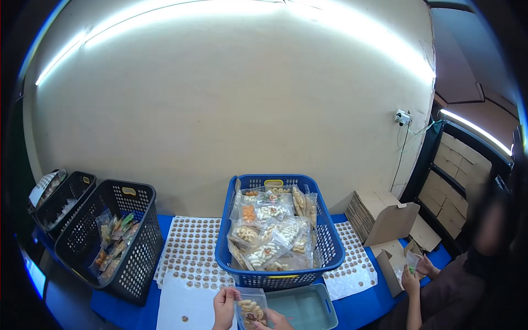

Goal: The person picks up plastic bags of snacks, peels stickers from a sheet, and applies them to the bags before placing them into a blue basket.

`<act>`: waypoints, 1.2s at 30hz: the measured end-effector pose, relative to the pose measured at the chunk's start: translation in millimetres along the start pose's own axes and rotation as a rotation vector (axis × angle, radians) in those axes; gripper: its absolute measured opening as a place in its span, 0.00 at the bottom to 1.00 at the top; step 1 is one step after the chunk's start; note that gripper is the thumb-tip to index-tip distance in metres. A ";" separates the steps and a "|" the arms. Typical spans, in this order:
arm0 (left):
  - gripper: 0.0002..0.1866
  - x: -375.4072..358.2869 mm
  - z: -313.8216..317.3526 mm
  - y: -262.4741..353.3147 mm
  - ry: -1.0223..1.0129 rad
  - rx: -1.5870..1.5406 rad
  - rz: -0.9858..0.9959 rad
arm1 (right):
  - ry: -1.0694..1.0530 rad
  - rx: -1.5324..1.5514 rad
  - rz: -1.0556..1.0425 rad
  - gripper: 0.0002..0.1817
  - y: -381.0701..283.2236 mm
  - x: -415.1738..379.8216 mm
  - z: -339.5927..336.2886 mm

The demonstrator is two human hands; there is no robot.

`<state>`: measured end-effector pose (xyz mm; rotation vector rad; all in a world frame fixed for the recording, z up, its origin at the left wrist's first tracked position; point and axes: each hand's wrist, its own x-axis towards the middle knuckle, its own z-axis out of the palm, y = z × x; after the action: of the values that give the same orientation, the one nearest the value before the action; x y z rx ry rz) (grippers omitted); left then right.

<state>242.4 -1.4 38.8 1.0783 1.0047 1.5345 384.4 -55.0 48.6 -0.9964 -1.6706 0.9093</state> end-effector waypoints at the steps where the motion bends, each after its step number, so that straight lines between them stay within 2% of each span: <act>1: 0.14 0.2 -1.1 2.4 0.013 -0.008 0.009 | 0.025 0.061 0.013 0.09 -21.8 2.2 -4.7; 4: 0.15 -1.4 -4.0 11.2 -0.042 0.110 0.158 | -0.077 0.088 0.126 0.17 -9.1 -2.8 -27.6; 5: 0.12 0.2 -11.2 5.0 -0.074 0.206 0.201 | -0.009 0.119 0.127 0.18 -11.1 -2.5 -34.3; 8: 0.06 -1.7 -1.9 21.2 -0.367 0.607 0.541 | 0.075 -0.293 -0.047 0.19 -9.2 6.3 -50.8; 9: 0.01 -5.7 4.5 27.5 -0.469 0.658 0.565 | 0.043 -0.427 -0.104 0.15 -21.8 9.5 -51.4; 12: 0.01 -16.3 14.2 15.1 -0.480 0.682 0.515 | -0.001 -0.496 -0.222 0.10 -9.1 6.9 -36.2; 13: 0.06 -16.7 13.1 17.3 -0.451 0.729 0.507 | -0.013 -0.508 -0.201 0.08 -13.4 4.8 -31.9; 16: 0.09 -29.2 16.7 20.0 -0.316 0.589 0.392 | 0.118 -0.393 -0.220 0.07 -29.5 2.0 -11.9; 17: 0.09 -30.7 15.4 16.1 -0.265 0.629 0.435 | 0.124 -0.328 -0.135 0.08 -28.5 2.1 -6.1; 20: 0.08 -30.8 14.3 33.5 -0.207 0.674 0.456 | 0.123 -0.345 -0.164 0.08 -36.4 8.2 0.0; 21: 0.08 -27.3 9.4 26.9 -0.150 0.696 0.513 | 0.125 -0.357 -0.205 0.08 -41.1 10.9 0.7; 23: 0.05 -24.5 6.1 33.3 0.007 0.656 0.498 | 0.128 -0.383 -0.284 0.08 -50.3 15.8 0.4; 26: 0.04 -13.8 -2.4 44.2 0.118 0.698 0.573 | 0.004 -0.396 -0.241 0.09 -37.3 16.2 3.3; 28: 0.06 -12.1 -4.1 47.0 0.190 0.756 0.640 | 0.051 -0.299 -0.213 0.08 -47.7 12.8 5.3; 30: 0.08 -0.2 -21.2 31.1 0.306 0.580 0.574 | 0.016 -0.231 -0.196 0.09 -47.1 10.3 3.1; 32: 0.12 14.7 -35.8 55.1 0.503 0.229 0.361 | -0.096 -0.180 -0.185 0.09 -28.0 -1.8 0.6; 33: 0.14 18.5 -47.3 63.9 0.457 0.260 0.360 | -0.102 -0.154 -0.135 0.08 -29.3 -2.5 0.9; 36: 0.15 16.5 -48.7 63.9 0.251 0.305 0.271 | 0.057 -0.019 -0.083 0.10 -40.0 -0.7 -5.7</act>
<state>177.7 -1.6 89.1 1.2964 1.3405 1.8079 381.9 -70.5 85.8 -0.9500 -1.6623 0.8047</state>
